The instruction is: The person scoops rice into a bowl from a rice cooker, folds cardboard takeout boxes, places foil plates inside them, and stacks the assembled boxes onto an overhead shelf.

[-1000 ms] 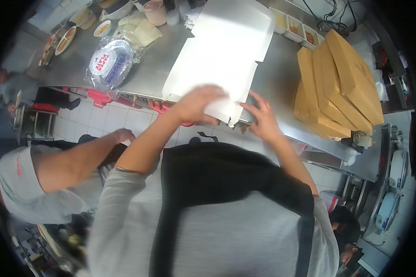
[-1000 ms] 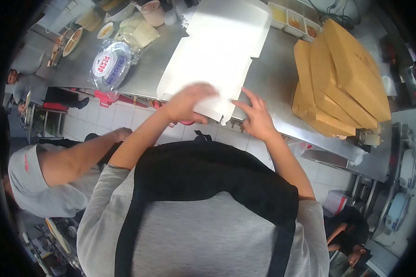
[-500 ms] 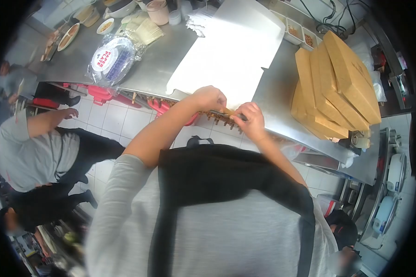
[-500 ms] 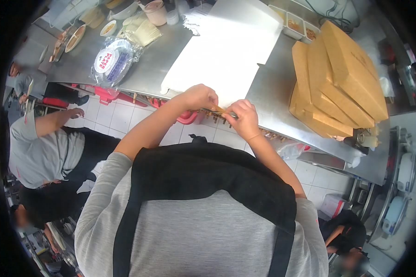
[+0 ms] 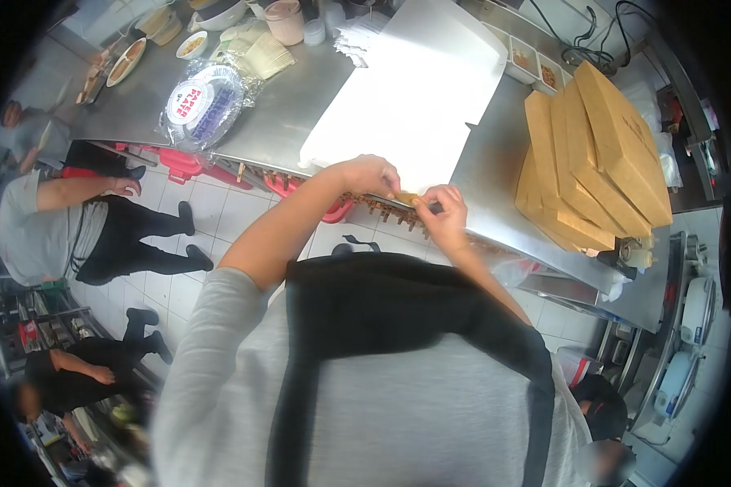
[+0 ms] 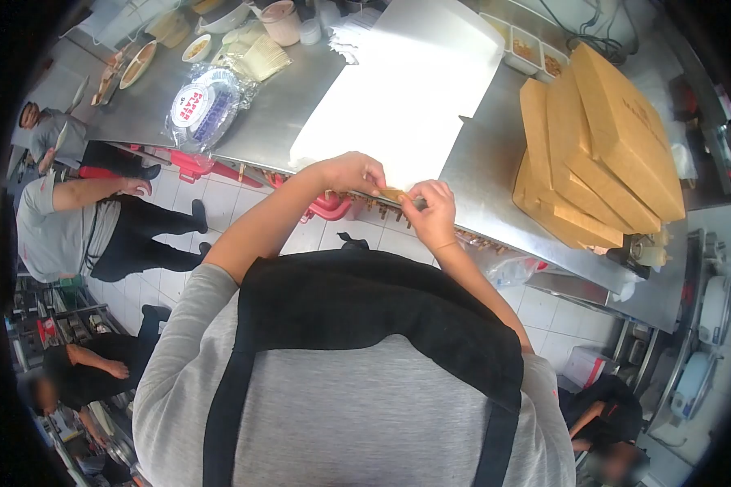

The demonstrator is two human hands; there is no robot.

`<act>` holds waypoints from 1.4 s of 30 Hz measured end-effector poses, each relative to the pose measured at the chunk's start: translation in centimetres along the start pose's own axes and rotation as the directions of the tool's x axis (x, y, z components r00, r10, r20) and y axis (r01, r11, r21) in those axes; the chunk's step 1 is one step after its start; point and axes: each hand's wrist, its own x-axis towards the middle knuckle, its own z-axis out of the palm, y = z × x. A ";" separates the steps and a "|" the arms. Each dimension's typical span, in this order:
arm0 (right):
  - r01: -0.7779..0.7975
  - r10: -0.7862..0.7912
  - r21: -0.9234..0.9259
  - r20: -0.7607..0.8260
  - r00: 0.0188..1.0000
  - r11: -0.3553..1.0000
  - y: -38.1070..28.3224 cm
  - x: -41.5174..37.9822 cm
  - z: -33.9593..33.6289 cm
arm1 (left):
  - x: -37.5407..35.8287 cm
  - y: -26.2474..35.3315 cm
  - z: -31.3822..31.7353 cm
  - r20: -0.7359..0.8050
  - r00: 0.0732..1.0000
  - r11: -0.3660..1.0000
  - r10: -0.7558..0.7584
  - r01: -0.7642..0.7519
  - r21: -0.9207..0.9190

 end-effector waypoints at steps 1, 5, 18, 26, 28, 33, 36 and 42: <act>0.016 -0.016 -0.010 0.004 1.000 1.000 -0.1 0.1 0.1 | 0.0 0.1 0.0 -0.001 1.000 1.000 0.007 -0.007 -0.006; 0.017 -0.017 0.018 0.003 1.000 1.000 -0.7 0.3 0.4 | -0.1 0.7 0.2 -0.012 1.000 0.999 0.001 0.000 0.033; -0.105 0.104 0.016 0.024 0.994 0.994 -0.8 -0.2 0.8 | 0.3 0.7 -0.1 0.088 0.996 0.988 0.014 -0.027 0.155; -0.161 0.163 0.113 -0.014 0.986 0.981 -0.7 -0.5 1.6 | 0.3 1.0 0.6 0.045 0.999 0.967 -0.022 0.010 0.253; -0.028 0.028 -0.001 0.017 0.999 1.000 -0.6 -0.2 1.0 | -0.2 1.5 0.5 -0.022 1.000 0.975 -0.008 0.013 0.223; 0.088 -0.056 -0.235 0.139 0.989 0.968 -1.9 1.9 -0.4 | -0.2 0.1 0.9 -0.240 0.957 0.983 0.165 -0.141 0.116; 0.157 -0.125 -0.335 0.115 0.985 0.929 -1.9 2.3 0.4 | 0.3 0.2 1.4 -0.348 0.864 0.909 0.363 -0.247 0.335; 0.163 -0.124 -0.150 0.237 0.964 0.975 -2.3 3.0 0.2 | 0.7 0.6 3.1 -0.380 0.865 0.861 0.327 -0.107 0.497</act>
